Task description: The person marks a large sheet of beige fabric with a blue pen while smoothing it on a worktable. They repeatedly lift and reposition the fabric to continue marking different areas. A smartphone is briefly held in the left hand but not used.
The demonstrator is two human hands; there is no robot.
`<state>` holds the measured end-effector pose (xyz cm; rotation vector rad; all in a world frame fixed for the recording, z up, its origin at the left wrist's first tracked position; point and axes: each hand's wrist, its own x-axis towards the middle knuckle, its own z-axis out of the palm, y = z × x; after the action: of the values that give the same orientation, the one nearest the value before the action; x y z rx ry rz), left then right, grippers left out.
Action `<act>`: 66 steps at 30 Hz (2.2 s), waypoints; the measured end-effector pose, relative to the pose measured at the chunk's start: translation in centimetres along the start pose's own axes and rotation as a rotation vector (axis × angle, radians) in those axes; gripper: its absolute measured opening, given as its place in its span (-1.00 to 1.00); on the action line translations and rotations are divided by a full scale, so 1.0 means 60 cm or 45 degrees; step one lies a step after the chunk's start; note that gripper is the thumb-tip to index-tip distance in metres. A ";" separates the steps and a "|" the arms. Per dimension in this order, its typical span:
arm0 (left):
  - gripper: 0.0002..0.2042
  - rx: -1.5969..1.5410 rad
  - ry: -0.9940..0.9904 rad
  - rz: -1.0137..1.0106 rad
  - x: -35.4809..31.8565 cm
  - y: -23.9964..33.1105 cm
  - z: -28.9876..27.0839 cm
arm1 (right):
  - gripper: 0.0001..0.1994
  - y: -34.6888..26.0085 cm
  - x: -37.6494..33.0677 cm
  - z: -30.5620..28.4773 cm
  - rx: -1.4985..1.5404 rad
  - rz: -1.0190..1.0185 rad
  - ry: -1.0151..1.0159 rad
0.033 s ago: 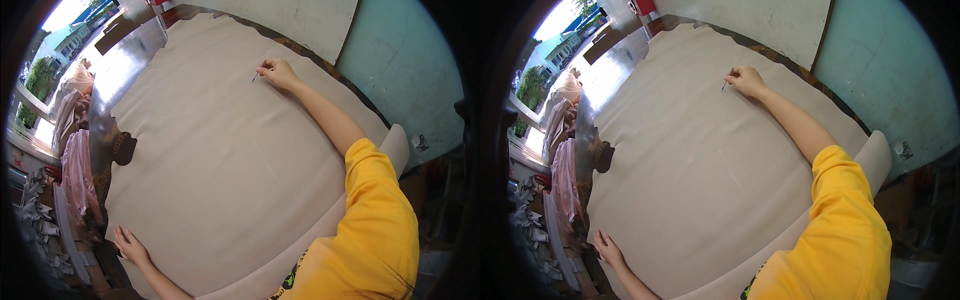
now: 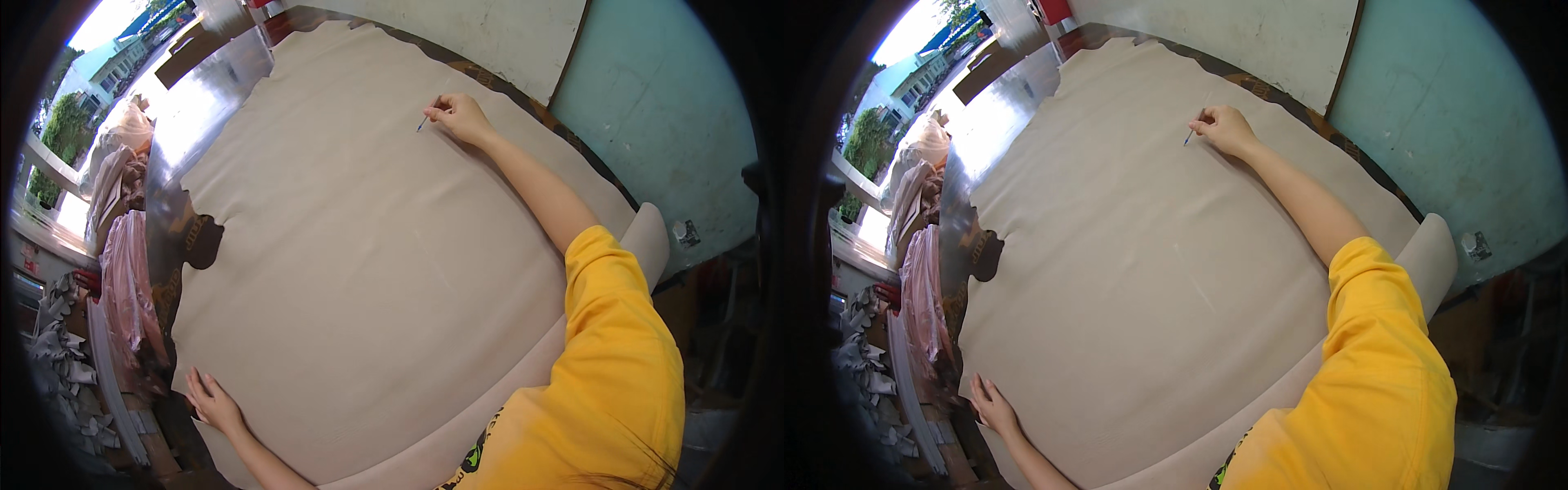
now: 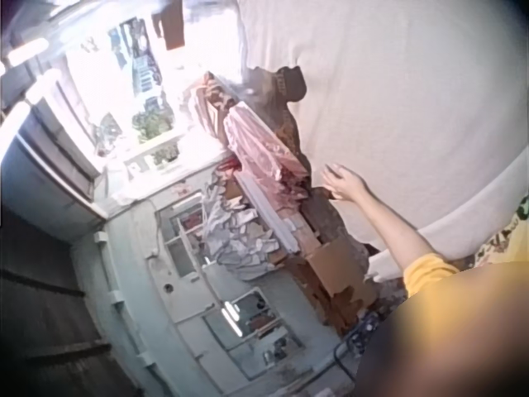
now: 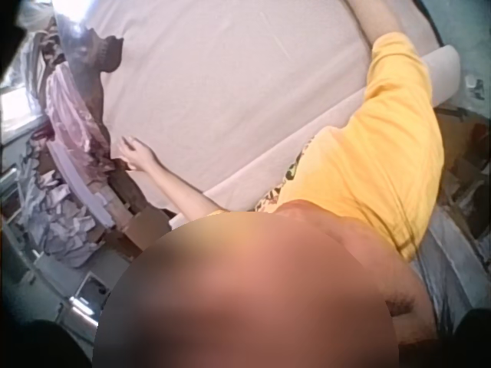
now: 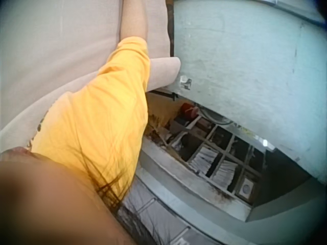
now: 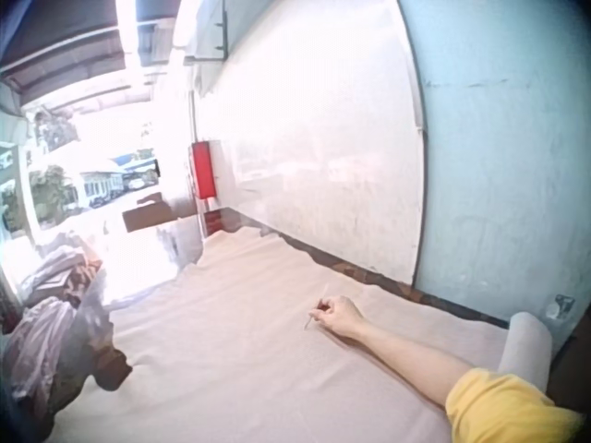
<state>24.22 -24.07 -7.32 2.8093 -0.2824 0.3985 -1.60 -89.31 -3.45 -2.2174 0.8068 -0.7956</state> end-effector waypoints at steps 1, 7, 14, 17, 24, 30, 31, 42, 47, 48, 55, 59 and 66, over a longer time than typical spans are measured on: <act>-0.55 -0.003 -0.001 0.007 -0.001 -0.002 0.000 | -0.72 0.010 0.001 -0.011 -0.030 0.054 0.053; -0.55 0.004 0.006 -0.021 -0.003 0.002 0.000 | -0.72 0.090 0.006 -0.117 -0.420 0.176 0.299; -0.55 0.022 -0.015 -0.045 -0.001 0.002 0.000 | -0.71 0.086 0.021 -0.099 -0.283 0.058 0.340; -0.55 0.006 -0.002 -0.030 -0.001 -0.002 0.002 | -0.69 0.082 0.020 -0.077 -0.278 0.131 0.208; -0.55 0.009 -0.016 -0.051 -0.003 0.002 0.001 | -0.69 0.104 0.017 -0.149 -0.644 0.331 0.387; -0.55 0.008 -0.013 -0.054 -0.002 0.005 0.000 | -0.70 0.042 0.056 -0.039 -0.338 -0.018 0.316; -0.55 0.001 -0.012 -0.046 -0.002 0.004 -0.001 | -0.70 0.028 0.062 -0.015 -0.314 -0.002 0.282; -0.55 0.012 0.004 -0.048 -0.002 0.000 0.003 | -0.74 0.043 0.001 -0.070 -0.539 0.075 0.277; -0.55 0.023 0.005 -0.063 -0.001 0.006 0.004 | -0.73 0.068 -0.017 -0.140 -0.598 0.125 0.253; -0.55 0.027 0.005 -0.068 -0.001 0.005 0.004 | -0.73 0.064 -0.013 -0.138 -0.599 0.143 0.263; -0.55 -0.033 0.003 -0.026 0.000 -0.005 0.004 | -0.70 -0.014 0.059 0.002 -0.491 -0.098 0.243; -0.55 -0.019 0.009 -0.036 -0.002 -0.003 0.004 | -0.68 -0.022 0.058 0.010 -0.544 -0.028 0.196; -0.56 0.002 0.003 -0.049 -0.004 0.010 -0.002 | -0.72 0.039 -0.004 -0.109 -0.864 -0.033 0.260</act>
<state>23.83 -24.56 -7.15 2.8113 -0.2271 0.3934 -7.14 -92.85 -1.20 -2.7631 1.2994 -0.8568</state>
